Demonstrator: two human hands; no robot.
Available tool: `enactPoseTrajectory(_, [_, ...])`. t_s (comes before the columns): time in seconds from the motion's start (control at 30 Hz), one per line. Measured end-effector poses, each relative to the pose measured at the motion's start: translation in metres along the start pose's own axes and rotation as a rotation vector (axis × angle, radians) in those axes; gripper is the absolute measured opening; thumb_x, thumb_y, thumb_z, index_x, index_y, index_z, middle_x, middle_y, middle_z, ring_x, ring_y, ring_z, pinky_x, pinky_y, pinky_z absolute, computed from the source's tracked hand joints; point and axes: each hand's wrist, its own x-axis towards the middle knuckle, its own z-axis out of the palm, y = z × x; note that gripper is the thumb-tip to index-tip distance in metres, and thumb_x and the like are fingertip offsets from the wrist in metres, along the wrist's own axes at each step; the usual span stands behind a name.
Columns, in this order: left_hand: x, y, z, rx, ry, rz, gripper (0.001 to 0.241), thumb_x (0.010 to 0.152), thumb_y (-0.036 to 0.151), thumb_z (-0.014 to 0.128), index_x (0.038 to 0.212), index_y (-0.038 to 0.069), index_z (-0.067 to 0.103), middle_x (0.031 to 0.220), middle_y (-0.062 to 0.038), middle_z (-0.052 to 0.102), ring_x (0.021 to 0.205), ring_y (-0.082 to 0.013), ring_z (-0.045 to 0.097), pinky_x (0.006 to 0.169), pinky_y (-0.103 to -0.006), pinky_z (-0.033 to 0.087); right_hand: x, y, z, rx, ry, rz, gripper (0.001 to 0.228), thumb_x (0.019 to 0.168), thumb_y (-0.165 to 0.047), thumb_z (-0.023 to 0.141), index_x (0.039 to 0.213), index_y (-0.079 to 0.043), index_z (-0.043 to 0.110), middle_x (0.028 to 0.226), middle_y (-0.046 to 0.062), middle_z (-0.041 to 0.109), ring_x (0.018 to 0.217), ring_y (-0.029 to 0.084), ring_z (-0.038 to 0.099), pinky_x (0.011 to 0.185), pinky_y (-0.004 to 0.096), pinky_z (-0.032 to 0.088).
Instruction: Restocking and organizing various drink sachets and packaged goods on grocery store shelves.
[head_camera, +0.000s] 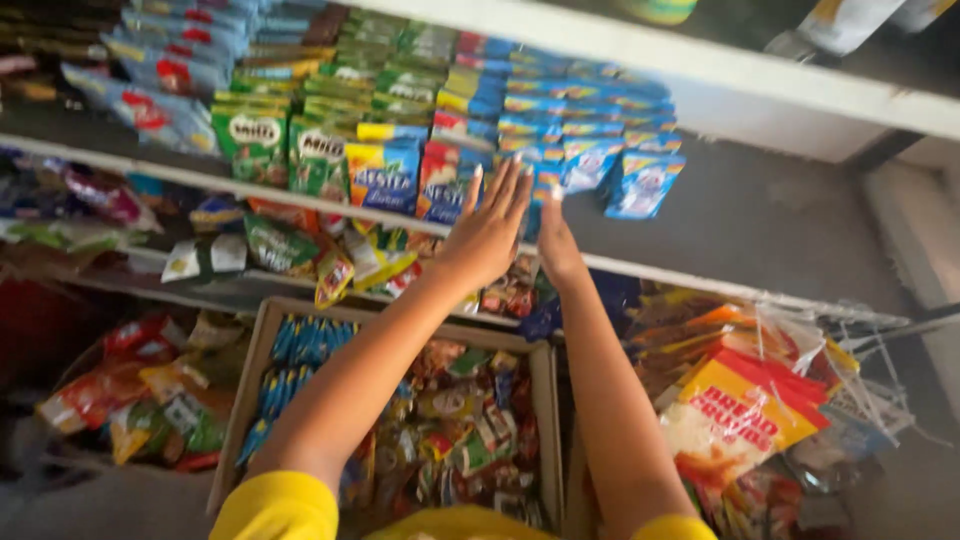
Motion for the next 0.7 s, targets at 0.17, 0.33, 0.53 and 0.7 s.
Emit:
enactPoseTrajectory(0.17, [-0.049, 0.006, -0.041, -0.119, 0.148, -0.051, 0.087, 0.093, 0.011, 0.069, 0.164, 0.003, 0.020, 0.170, -0.025, 0.022, 0.158, -0.0361, 0.017, 0.124, -0.0628, 0.011, -0.028, -0.004, 0.012, 0.275, -0.083, -0.198, 0.063, 0.114, -0.048, 0.032, 0.162, -0.008, 0.030, 0.166, 0.003, 0.035, 0.152, 0.013, 0.034, 0.126, 0.030, 0.024])
enactPoseTrajectory(0.33, [-0.200, -0.036, -0.044, -0.096, 0.542, -0.449, 0.046, 0.091, -0.001, 0.066, 0.136, 0.005, 0.057, 0.126, -0.016, 0.061, 0.120, -0.0363, 0.056, 0.116, -0.0584, 0.038, -0.141, 0.012, 0.067, 0.036, 0.294, -0.492, 0.026, 0.115, -0.026, 0.054, 0.133, -0.007, 0.054, 0.132, 0.007, 0.057, 0.117, 0.017, 0.054, 0.105, 0.038, 0.045])
enactPoseTrajectory(0.53, [-0.411, -0.060, 0.032, -0.027, 0.129, -1.160, 0.037, 0.098, 0.014, 0.072, 0.132, 0.009, 0.057, 0.125, -0.014, 0.061, 0.118, -0.0371, 0.056, 0.102, -0.0555, 0.045, -0.261, 0.160, 0.123, -0.609, -0.414, 0.156, 0.034, 0.099, -0.010, 0.064, 0.130, -0.004, 0.053, 0.116, 0.014, 0.060, 0.104, 0.029, 0.060, 0.087, 0.042, 0.049])
enactPoseTrajectory(0.7, [-0.478, -0.033, 0.031, -0.019, -0.320, -1.437, 0.064, 0.082, 0.031, 0.082, 0.132, 0.010, 0.049, 0.130, -0.016, 0.053, 0.122, -0.0404, 0.050, 0.094, -0.0565, 0.044, -0.367, 0.276, 0.120, -0.643, -0.720, 0.317, 0.035, 0.091, -0.014, 0.069, 0.123, -0.003, 0.058, 0.110, 0.017, 0.066, 0.104, 0.033, 0.066, 0.088, 0.044, 0.054])
